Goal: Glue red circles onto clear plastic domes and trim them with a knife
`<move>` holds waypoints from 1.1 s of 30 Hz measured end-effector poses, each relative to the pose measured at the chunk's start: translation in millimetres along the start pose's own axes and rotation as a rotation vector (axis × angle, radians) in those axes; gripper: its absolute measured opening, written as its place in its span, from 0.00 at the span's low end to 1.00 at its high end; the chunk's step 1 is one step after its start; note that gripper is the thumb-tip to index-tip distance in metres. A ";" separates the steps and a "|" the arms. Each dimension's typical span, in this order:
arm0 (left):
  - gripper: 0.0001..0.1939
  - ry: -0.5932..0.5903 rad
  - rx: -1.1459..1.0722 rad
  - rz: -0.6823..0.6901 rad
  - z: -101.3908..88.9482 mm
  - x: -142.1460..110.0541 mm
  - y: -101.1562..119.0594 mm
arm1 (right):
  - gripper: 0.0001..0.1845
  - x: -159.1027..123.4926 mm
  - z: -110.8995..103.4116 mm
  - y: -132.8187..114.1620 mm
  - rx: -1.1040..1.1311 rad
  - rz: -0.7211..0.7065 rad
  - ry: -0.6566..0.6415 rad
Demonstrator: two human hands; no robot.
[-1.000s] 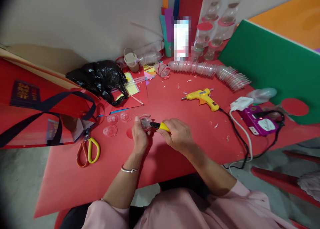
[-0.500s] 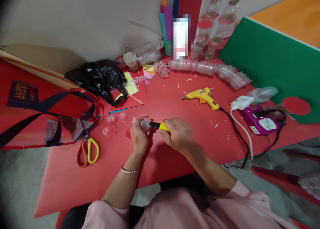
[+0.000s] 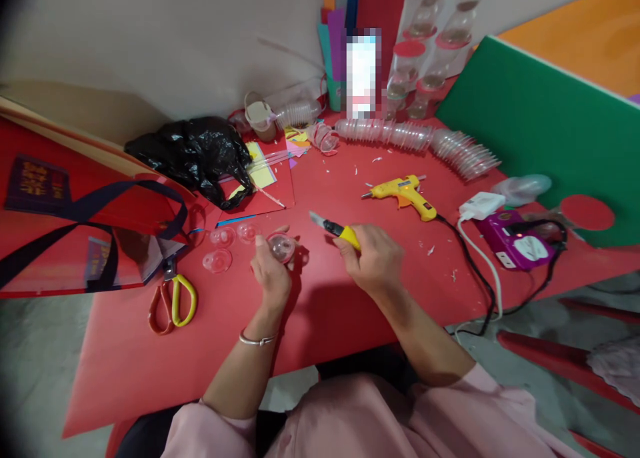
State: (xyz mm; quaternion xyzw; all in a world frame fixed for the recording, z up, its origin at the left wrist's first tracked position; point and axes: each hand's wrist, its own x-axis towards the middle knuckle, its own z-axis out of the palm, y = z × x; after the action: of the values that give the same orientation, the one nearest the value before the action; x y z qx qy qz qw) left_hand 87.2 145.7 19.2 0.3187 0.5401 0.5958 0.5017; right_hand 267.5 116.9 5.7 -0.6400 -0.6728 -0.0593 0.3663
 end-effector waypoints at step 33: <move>0.20 -0.442 -0.259 -0.222 -2.0 8.0 -1.4 | 0.16 -0.6 -3.1 -11.9 0.108 -0.098 -0.109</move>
State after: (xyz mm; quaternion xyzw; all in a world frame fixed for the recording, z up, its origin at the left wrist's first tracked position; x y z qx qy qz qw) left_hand 83.4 152.4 16.1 0.3131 0.3685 0.5175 0.7060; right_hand 258.0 112.7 12.3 -0.5879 -0.7246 -0.0057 0.3596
